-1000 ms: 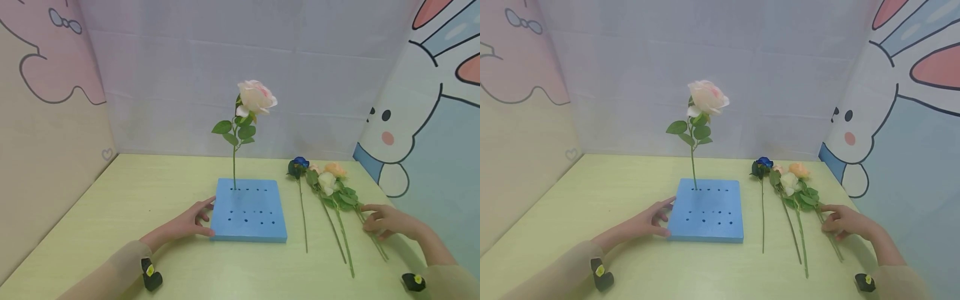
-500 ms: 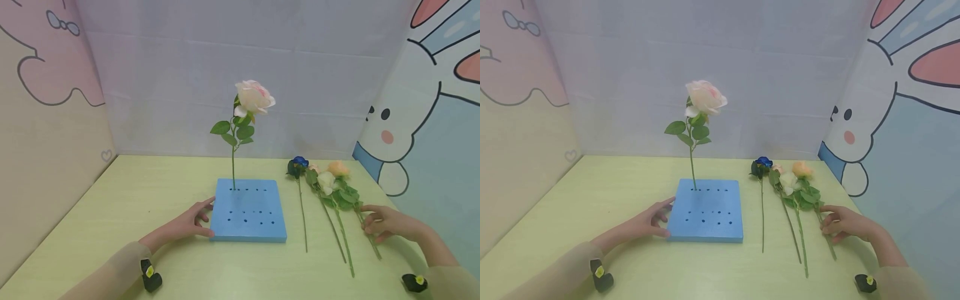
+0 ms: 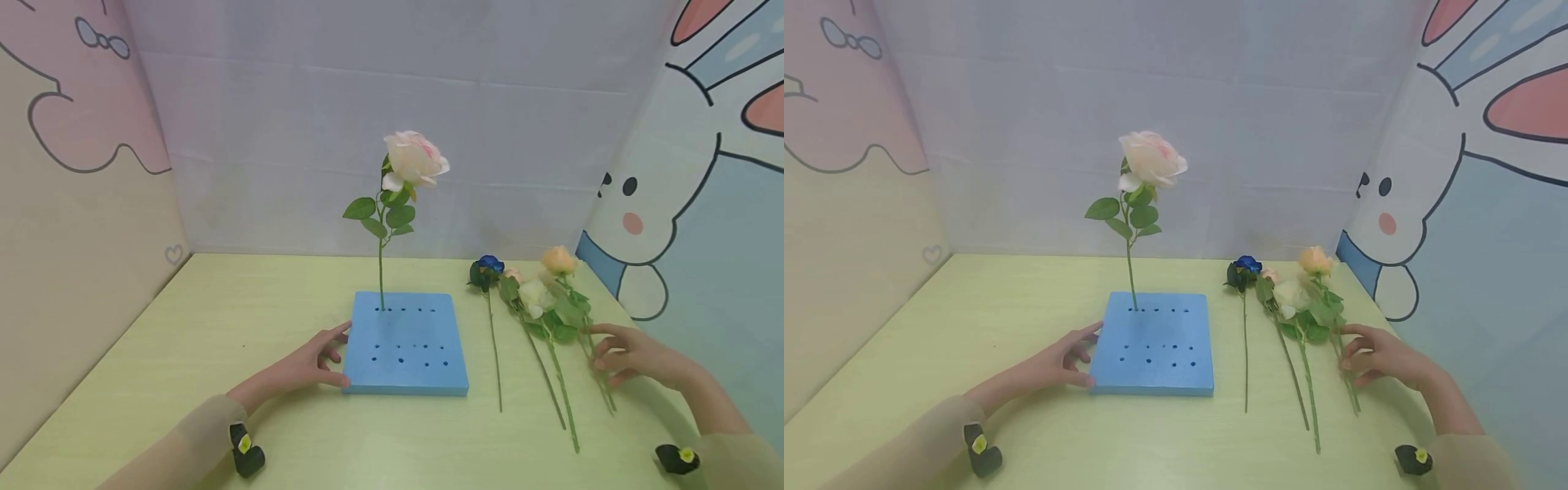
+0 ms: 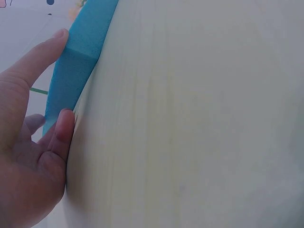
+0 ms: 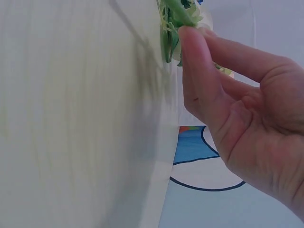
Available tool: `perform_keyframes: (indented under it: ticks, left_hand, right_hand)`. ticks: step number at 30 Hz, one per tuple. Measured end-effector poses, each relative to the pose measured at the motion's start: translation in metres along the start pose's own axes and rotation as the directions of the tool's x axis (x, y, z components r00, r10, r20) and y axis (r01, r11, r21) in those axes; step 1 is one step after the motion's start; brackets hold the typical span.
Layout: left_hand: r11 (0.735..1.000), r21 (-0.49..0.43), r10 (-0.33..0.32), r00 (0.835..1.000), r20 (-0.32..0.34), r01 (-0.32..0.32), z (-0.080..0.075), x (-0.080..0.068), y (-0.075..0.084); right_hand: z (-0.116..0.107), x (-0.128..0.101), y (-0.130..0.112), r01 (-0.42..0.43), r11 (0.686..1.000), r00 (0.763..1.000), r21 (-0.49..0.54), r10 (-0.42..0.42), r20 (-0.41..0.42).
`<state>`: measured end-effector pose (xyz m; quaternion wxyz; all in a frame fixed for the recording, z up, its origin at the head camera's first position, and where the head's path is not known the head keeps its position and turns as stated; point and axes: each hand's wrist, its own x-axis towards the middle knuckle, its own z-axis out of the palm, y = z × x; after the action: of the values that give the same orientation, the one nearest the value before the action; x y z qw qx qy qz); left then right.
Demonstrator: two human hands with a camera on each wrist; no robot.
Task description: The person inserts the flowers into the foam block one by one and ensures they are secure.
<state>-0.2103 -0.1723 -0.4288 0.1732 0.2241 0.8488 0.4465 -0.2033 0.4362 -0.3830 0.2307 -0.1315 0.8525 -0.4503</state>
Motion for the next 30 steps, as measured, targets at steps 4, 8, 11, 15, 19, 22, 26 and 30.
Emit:
perform_keyframes:
  ticks: [4, 8, 11, 15, 19, 22, 26, 30]
  left_hand:
    - [1.000, 0.002, 0.000, 1.000, -0.001, 0.000, 0.000, -0.001, 0.001]
    - [1.000, -0.002, -0.006, 1.000, 0.000, 0.006, 0.000, -0.001, 0.002]
    - [1.000, -0.005, -0.010, 1.000, 0.001, 0.010, 0.000, -0.002, 0.002]
    - [1.000, -0.005, -0.008, 1.000, 0.000, 0.008, 0.000, -0.002, 0.002]
    - [1.000, -0.001, -0.010, 1.000, -0.003, 0.010, 0.000, -0.002, 0.002]
    - [1.000, 0.000, -0.010, 1.000, -0.004, 0.010, 0.000, -0.002, 0.003]
    - [1.000, 0.001, -0.001, 1.000, -0.002, 0.001, 0.000, -0.002, 0.003]
    - [1.000, 0.004, 0.004, 1.000, -0.004, -0.004, 0.001, -0.001, 0.001]
  right_hand:
    - [-0.001, 0.001, -0.007, 0.022, 1.000, 0.999, -0.020, -0.022, -0.037]
    - [-0.001, 0.003, -0.013, 0.055, 0.998, 0.997, -0.004, -0.055, -0.056]
    - [0.000, 0.004, -0.017, 0.079, 0.997, 0.994, 0.006, -0.078, -0.070]
    - [0.002, 0.007, -0.024, 0.105, 0.994, 0.989, 0.001, -0.104, -0.103]
    - [0.009, 0.010, -0.034, 0.137, 0.990, 0.977, -0.018, -0.138, -0.163]
    - [0.015, 0.014, -0.043, 0.149, 0.988, 0.965, -0.033, -0.152, -0.212]
    - [0.022, 0.020, -0.054, 0.165, 0.985, 0.954, -0.040, -0.170, -0.246]
    - [0.029, 0.028, -0.067, 0.189, 0.979, 0.941, -0.073, -0.202, -0.273]
